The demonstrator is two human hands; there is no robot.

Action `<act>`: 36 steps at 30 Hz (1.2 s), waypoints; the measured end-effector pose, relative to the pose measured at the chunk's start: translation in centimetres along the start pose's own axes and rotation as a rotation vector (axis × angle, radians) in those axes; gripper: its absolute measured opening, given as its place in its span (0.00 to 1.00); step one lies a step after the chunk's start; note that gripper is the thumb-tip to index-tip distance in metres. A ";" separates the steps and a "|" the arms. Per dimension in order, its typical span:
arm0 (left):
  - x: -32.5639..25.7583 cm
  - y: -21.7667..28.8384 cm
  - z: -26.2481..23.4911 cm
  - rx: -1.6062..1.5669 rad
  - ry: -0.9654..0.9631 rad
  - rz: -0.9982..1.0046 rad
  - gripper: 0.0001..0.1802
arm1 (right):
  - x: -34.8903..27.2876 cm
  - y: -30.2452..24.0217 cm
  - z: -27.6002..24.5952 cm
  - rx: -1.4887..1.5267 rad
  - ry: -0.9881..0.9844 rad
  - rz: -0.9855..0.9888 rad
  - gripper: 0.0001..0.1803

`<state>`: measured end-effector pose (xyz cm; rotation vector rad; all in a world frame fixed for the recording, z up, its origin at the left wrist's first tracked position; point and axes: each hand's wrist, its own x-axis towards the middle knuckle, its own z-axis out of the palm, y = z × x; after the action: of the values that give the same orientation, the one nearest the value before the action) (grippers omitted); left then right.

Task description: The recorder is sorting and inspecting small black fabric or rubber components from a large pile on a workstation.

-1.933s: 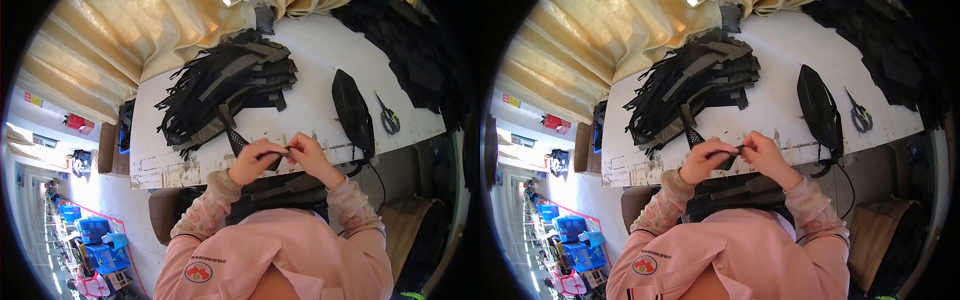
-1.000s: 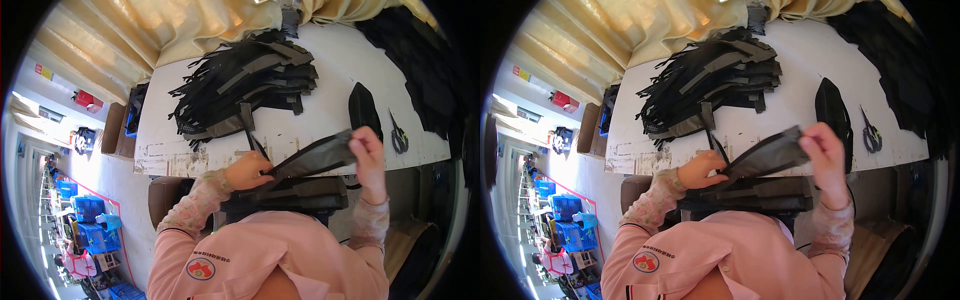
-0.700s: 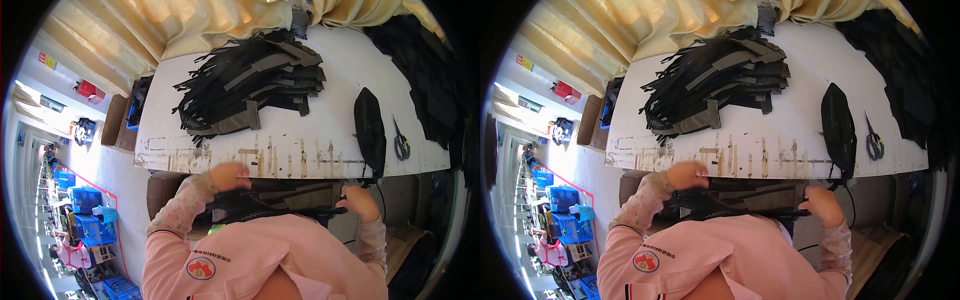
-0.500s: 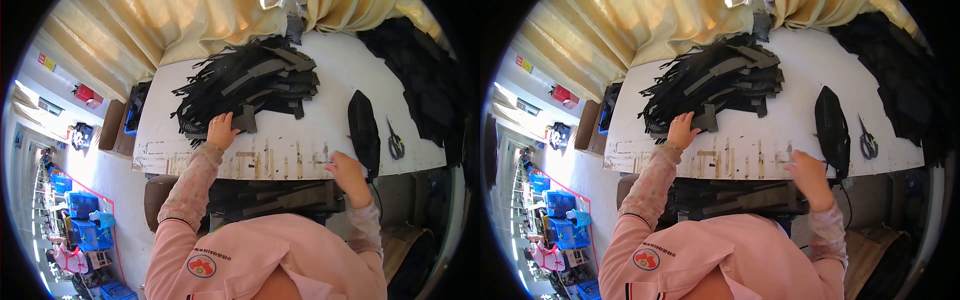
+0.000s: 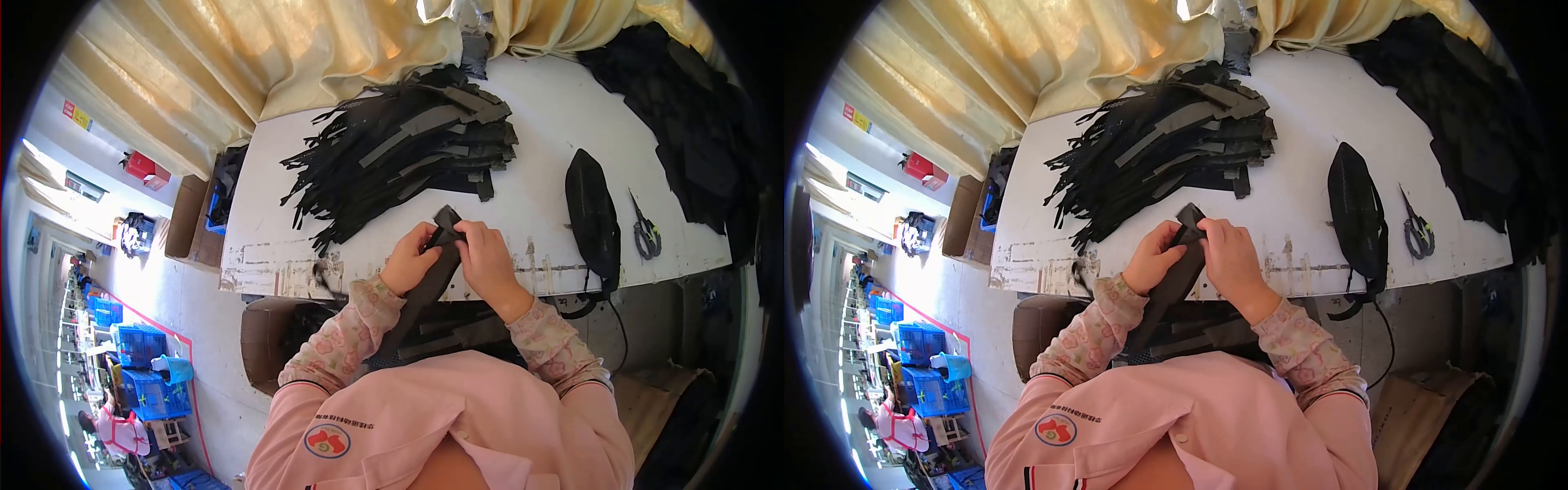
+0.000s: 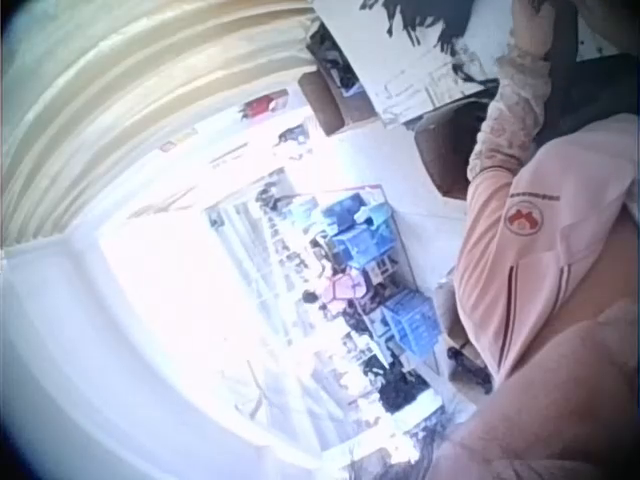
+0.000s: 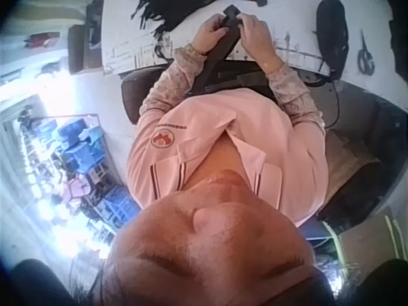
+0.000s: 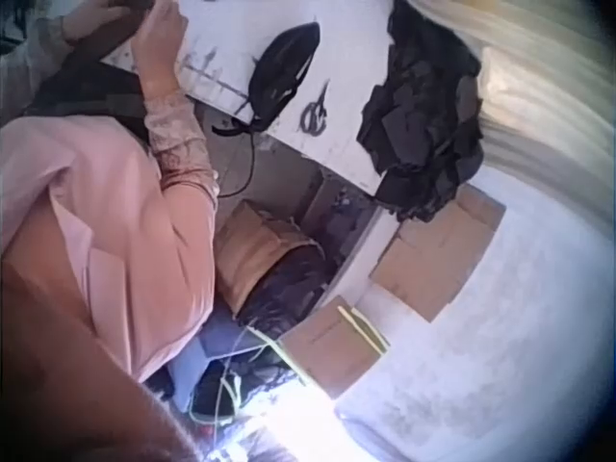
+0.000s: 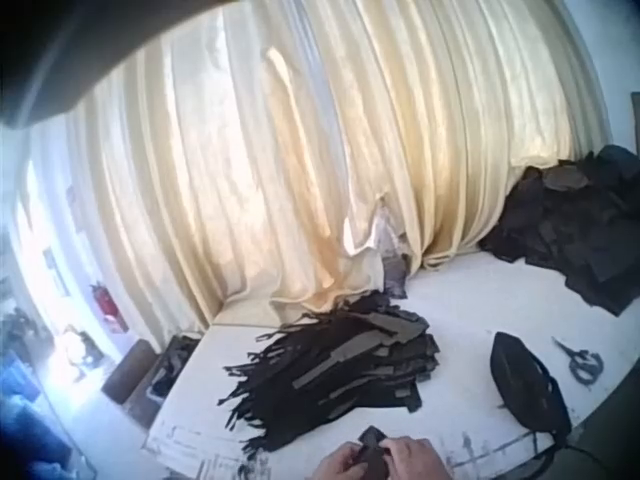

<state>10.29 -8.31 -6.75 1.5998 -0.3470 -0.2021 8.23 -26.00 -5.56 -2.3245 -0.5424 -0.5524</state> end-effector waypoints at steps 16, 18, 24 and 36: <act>-1.3 1.0 1.7 0.336 -0.302 0.030 0.08 | -0.9 3.0 -2.4 0.056 -0.269 -0.059 0.10; -1.2 1.5 1.4 0.238 -0.283 -0.043 0.09 | -0.5 2.4 -3.0 0.185 -0.224 -0.023 0.06; -1.1 1.4 1.5 0.145 -0.280 -0.118 0.07 | -0.5 3.1 -3.6 0.229 -0.259 -0.124 0.03; -2.9 3.0 3.5 0.780 -0.185 0.417 0.07 | -2.1 4.1 -3.4 1.144 -0.190 0.869 0.12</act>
<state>6.10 -10.70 -4.25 2.2245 -0.9785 0.1309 7.82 -31.60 -6.47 -1.2764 0.1258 0.3496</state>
